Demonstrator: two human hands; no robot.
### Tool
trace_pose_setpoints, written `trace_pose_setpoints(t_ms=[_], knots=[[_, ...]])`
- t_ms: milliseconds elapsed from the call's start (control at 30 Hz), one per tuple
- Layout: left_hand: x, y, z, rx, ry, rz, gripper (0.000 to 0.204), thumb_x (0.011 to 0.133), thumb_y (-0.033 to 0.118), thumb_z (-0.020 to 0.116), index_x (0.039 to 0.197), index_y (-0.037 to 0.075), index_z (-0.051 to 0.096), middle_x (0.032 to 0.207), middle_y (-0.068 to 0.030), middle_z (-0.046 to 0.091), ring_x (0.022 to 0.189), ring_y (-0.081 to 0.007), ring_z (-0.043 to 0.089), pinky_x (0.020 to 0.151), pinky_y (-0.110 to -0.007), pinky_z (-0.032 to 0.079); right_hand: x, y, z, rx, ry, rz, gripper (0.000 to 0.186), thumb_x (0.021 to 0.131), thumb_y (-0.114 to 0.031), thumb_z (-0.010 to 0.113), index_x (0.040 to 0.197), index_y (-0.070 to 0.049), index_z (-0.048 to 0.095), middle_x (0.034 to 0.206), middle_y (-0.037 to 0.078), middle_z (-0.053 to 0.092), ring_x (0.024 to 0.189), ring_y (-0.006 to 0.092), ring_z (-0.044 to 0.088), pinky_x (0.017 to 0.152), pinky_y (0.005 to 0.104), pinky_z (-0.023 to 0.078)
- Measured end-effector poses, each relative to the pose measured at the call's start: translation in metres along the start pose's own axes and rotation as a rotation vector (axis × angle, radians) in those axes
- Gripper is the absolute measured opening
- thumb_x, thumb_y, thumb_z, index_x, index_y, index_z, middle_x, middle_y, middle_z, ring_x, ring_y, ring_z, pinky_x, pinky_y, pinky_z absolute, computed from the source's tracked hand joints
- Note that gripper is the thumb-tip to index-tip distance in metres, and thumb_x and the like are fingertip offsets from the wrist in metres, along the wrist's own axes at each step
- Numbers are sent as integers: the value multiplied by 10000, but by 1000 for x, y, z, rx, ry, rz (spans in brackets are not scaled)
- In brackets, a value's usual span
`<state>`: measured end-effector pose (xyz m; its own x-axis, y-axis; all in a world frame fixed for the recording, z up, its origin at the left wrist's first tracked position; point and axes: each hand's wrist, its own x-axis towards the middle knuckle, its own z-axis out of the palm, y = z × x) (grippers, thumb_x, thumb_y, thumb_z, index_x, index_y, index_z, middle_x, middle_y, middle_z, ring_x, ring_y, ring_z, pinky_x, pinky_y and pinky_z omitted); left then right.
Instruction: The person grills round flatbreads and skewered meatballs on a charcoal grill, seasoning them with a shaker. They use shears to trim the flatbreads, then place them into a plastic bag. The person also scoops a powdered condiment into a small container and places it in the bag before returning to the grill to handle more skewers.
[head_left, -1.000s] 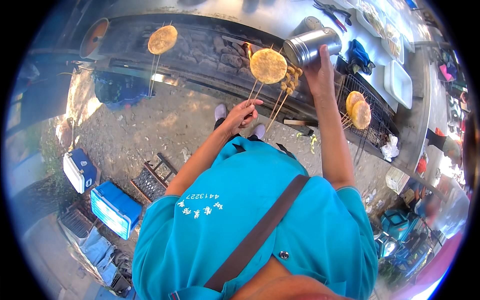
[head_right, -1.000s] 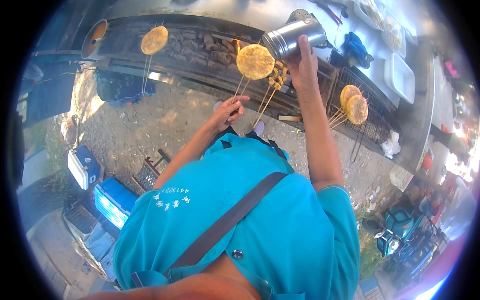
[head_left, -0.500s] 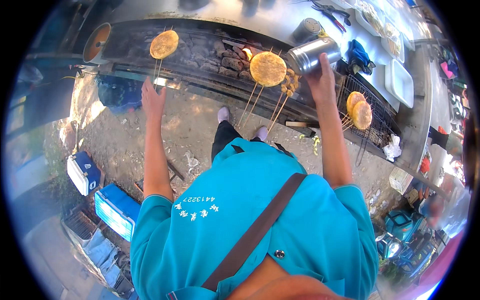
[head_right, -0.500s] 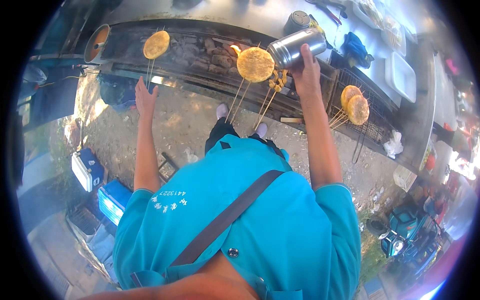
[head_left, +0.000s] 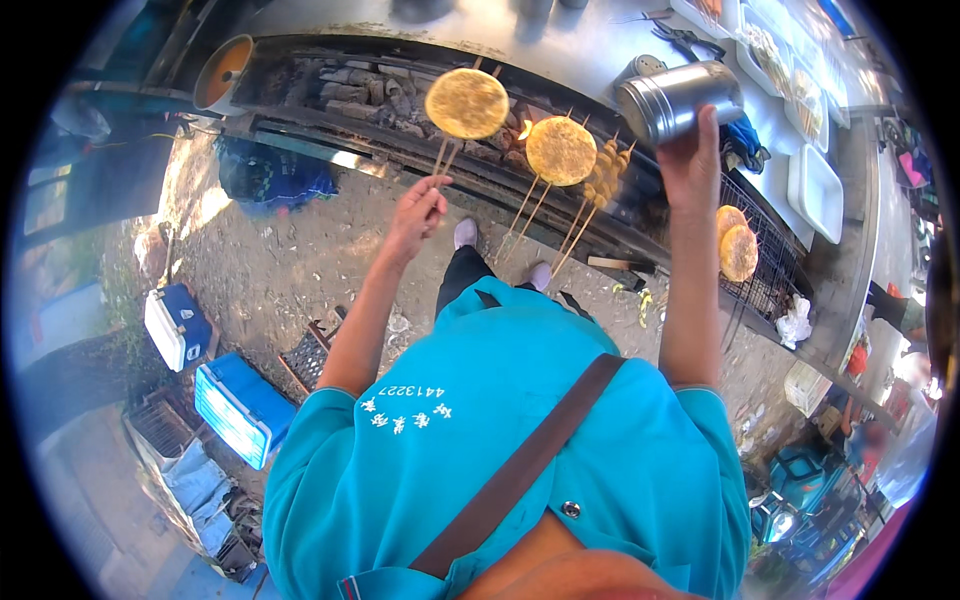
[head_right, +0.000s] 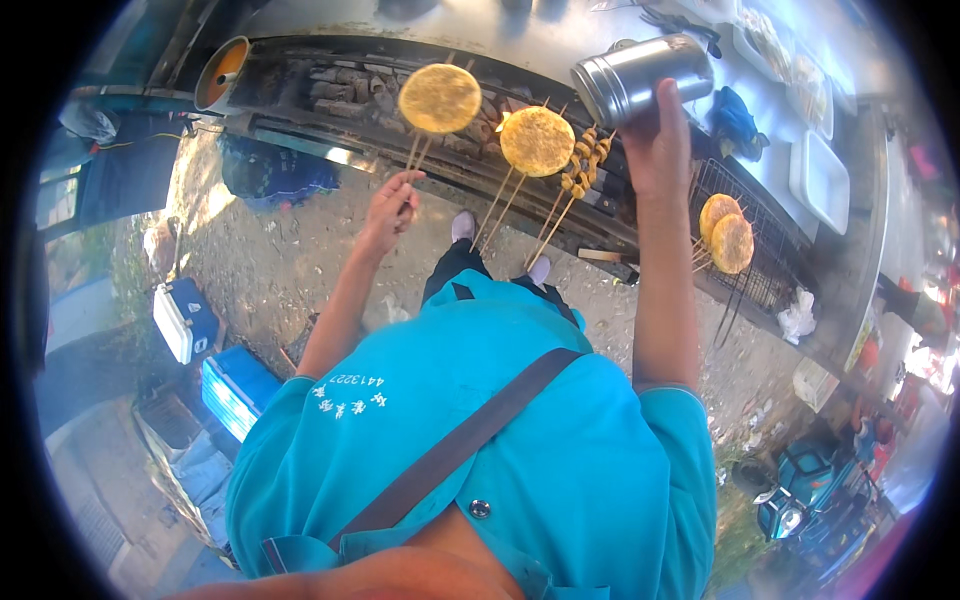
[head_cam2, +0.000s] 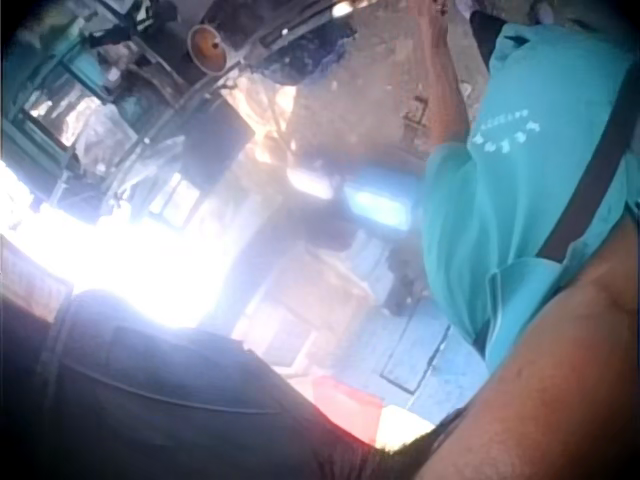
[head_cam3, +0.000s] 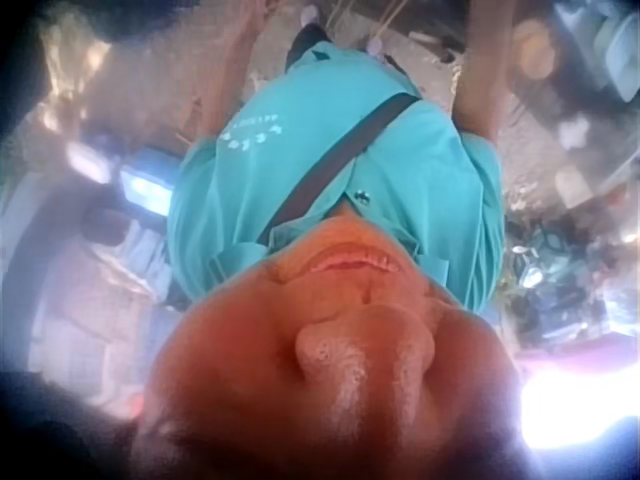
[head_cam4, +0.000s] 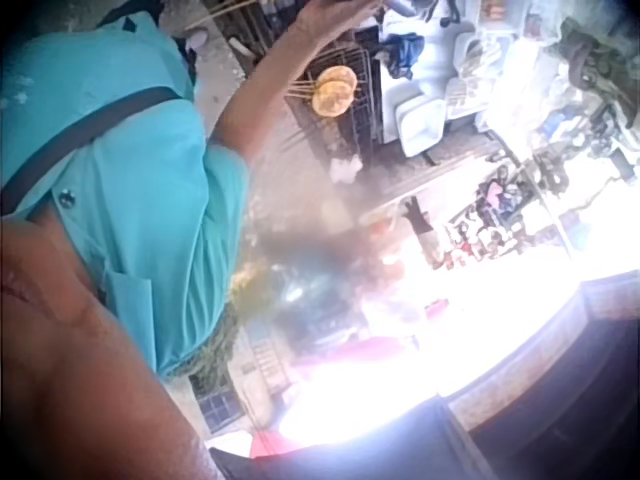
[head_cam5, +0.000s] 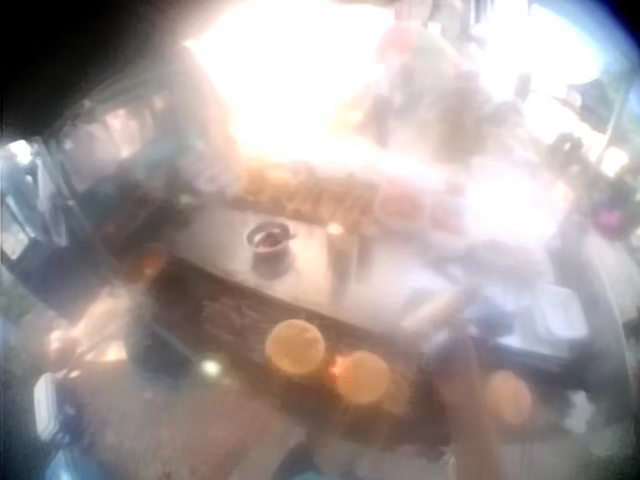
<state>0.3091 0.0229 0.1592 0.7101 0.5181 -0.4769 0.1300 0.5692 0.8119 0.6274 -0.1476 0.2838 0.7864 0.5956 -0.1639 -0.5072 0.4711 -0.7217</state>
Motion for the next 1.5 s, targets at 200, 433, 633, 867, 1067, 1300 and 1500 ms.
trace_pose_setpoints(t_ms=[200,433,633,867,1067,1300,1500], knots=[[10,-31,23,-130,-84,-105,248,954,165,398,1151,42,487,694,9,528,411,-14,295,355,-169,197,25,71,30,7,-100,140,399,801,-302,690,1063,-71,498,938,15,576,810,136,594,710,306,523],[11,-32,23,-106,-79,-84,267,957,168,393,1179,44,471,707,1,532,434,-15,321,377,-168,230,48,93,64,-196,-239,81,494,788,-314,699,1103,-12,467,1012,66,556,907,167,578,770,340,508],[3,-42,24,67,-36,-21,338,955,198,397,1255,45,427,761,-42,573,452,-37,386,400,-181,300,42,94,57,-291,-198,10,501,789,-311,699,1104,-7,456,985,54,546,866,144,571,748,308,513],[10,-41,26,194,39,8,431,946,312,401,1276,35,405,770,-88,596,458,-65,461,394,-200,339,18,85,45,-264,-191,105,486,811,-316,677,1104,-6,444,998,67,554,909,162,585,807,343,511],[16,-44,28,309,132,34,428,928,305,454,1249,22,432,764,-94,601,501,-88,508,433,-215,392,17,103,65,-136,-215,134,498,798,-336,684,1103,-3,474,980,72,556,839,143,591,708,308,530],[24,-36,40,948,243,429,463,860,205,553,1247,-8,416,797,-136,619,664,-273,602,597,-372,467,42,99,76,-299,-287,78,523,777,-329,703,1070,31,462,934,80,558,771,148,599,717,278,525],[23,-40,23,935,179,429,346,904,155,419,1233,49,432,816,-120,620,604,-223,579,568,-323,448,22,56,73,-146,-222,-39,567,776,-382,696,1131,-10,460,1022,80,554,938,173,569,808,366,502]])
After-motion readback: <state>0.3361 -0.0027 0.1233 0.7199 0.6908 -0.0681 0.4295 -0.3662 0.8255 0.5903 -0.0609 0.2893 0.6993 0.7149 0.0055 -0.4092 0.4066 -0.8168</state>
